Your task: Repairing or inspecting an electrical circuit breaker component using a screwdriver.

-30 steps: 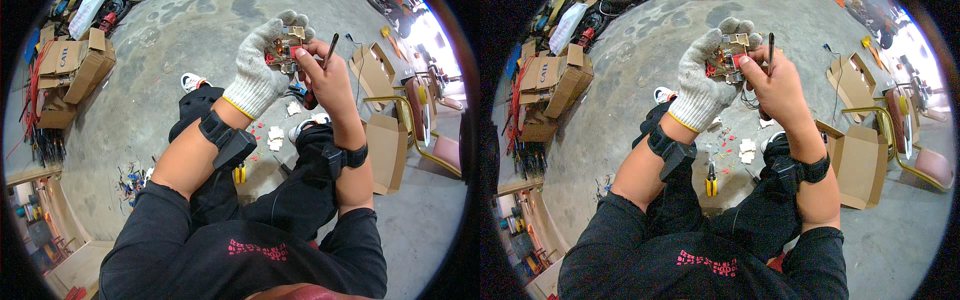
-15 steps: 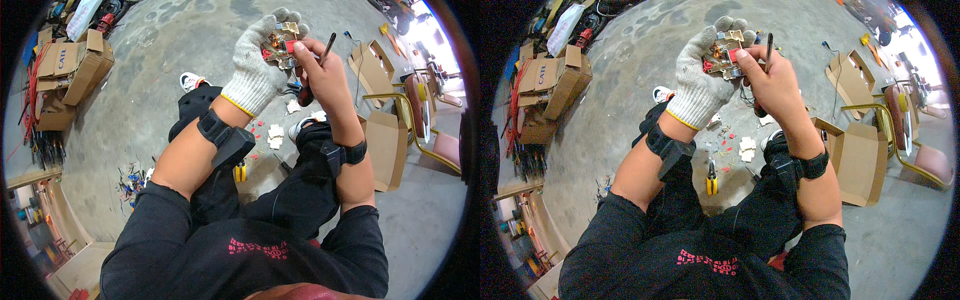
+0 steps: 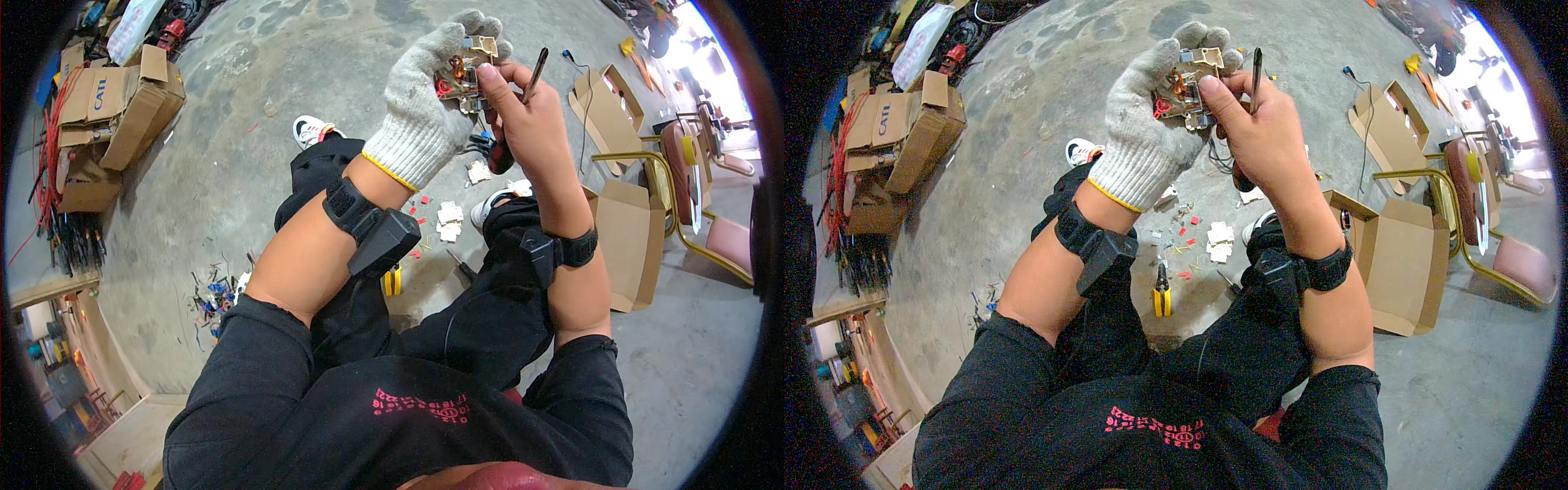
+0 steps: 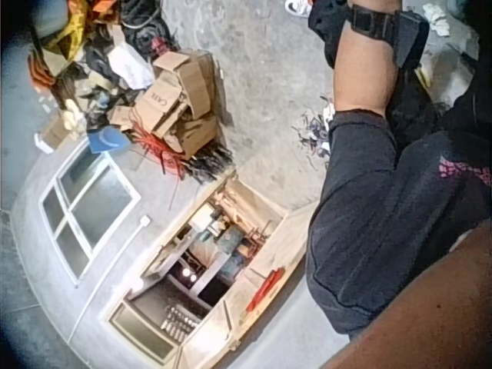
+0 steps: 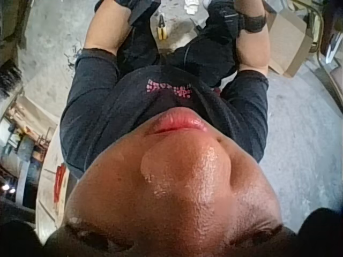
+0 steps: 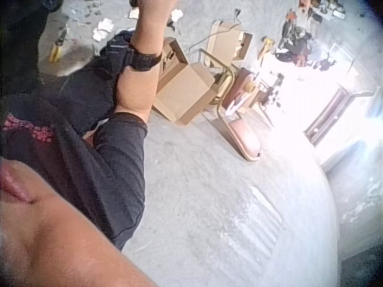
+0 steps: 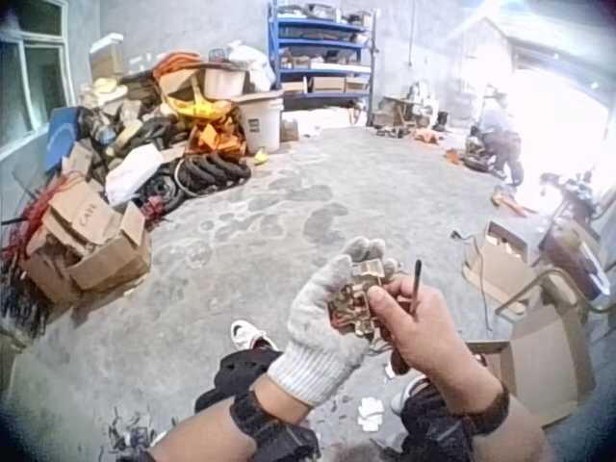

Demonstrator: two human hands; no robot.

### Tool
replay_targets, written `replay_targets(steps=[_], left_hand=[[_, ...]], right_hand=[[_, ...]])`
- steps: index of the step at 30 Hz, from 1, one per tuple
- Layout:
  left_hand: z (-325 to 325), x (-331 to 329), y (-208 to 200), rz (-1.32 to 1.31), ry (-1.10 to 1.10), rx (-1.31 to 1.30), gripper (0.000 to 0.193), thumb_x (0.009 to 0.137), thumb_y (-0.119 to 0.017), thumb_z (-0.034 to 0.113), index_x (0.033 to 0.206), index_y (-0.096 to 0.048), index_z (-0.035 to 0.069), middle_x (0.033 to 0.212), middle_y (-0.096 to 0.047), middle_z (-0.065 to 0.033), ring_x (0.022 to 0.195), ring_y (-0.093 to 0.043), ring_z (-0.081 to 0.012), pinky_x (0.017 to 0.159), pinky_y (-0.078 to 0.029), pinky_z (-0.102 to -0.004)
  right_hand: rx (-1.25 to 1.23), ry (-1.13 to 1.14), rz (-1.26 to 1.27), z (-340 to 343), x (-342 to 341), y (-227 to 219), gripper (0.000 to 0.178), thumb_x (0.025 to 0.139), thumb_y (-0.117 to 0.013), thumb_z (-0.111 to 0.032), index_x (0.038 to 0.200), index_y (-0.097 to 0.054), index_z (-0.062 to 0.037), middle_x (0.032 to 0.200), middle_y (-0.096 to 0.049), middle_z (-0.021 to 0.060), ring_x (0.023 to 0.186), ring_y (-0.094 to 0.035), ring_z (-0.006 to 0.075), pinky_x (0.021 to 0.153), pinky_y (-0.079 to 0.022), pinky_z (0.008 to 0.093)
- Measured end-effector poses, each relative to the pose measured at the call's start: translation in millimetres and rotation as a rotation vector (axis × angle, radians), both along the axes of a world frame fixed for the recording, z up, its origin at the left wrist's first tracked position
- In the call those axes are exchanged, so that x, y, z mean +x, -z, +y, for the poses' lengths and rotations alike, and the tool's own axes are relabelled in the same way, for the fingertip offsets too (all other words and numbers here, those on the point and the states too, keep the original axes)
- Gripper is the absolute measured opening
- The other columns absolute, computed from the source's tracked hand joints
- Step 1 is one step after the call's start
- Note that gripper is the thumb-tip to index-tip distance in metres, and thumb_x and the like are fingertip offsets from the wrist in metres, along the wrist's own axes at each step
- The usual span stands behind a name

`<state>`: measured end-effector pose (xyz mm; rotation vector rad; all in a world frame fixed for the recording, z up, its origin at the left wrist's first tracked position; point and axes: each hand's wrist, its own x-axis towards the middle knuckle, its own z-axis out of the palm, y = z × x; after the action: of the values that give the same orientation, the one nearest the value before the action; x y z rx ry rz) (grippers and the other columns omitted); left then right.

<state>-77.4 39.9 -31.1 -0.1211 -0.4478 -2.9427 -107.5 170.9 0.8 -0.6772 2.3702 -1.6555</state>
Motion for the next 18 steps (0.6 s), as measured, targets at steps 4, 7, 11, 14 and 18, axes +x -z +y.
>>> replay_targets(steps=[4,7,11,14,18], left_hand=[[0,2,3,-0.012,0.042,0.054,0.037,0.099,-0.042,0.026,0.124,-0.058,0.003,0.121,-0.064,-0.0163,0.11,-0.062,-0.0304,0.1,-0.049,-0.0432],[4,2,1,-0.02,0.031,0.071,0.034,0.098,-0.046,0.025,0.119,-0.06,0.001,0.114,-0.066,-0.0156,0.104,-0.064,-0.0291,0.094,-0.052,-0.0413],[2,0,0,-0.008,0.017,0.033,0.037,0.098,-0.045,0.029,0.119,-0.06,0.002,0.117,-0.065,-0.0161,0.108,-0.063,-0.0305,0.098,-0.05,-0.0429],[4,2,-7,-0.06,0.053,0.124,0.037,0.101,-0.044,0.031,0.115,-0.062,0.001,0.108,-0.068,-0.015,0.097,-0.066,-0.0276,0.087,-0.056,-0.0399],[4,1,-5,-0.059,0.056,0.109,0.041,0.101,-0.042,0.034,0.115,-0.062,0.001,0.107,-0.067,-0.015,0.096,-0.066,-0.0274,0.086,-0.056,-0.0399]], right_hand=[[0.009,-0.045,-0.03,2,-2,1,0.035,0.094,-0.065,-0.036,0.086,-0.064,-0.001,0.064,-0.055,-0.0004,0.056,-0.05,0.0069,0.051,-0.039,0.0245],[0.007,-0.06,-0.01,5,-2,-1,0.034,0.094,-0.065,-0.035,0.086,-0.063,-0.001,0.063,-0.055,-0.0008,0.055,-0.049,0.0067,0.05,-0.039,0.0248],[0.018,-0.019,-0.059,2,1,-3,0.035,0.093,-0.065,-0.035,0.086,-0.063,-0.001,0.062,-0.054,-0.0007,0.054,-0.049,0.0067,0.05,-0.039,0.0248],[0.017,0.035,-0.063,1,2,0,0.036,0.093,-0.066,-0.036,0.086,-0.063,-0.0009,0.062,-0.055,-0.0007,0.054,-0.049,0.0069,0.05,-0.039,0.0248],[-0.012,0.043,-0.045,3,1,1,0.038,0.092,-0.066,-0.038,0.087,-0.063,-0.0006,0.062,-0.056,-0.0002,0.054,-0.051,0.0072,0.05,-0.04,0.0247]])
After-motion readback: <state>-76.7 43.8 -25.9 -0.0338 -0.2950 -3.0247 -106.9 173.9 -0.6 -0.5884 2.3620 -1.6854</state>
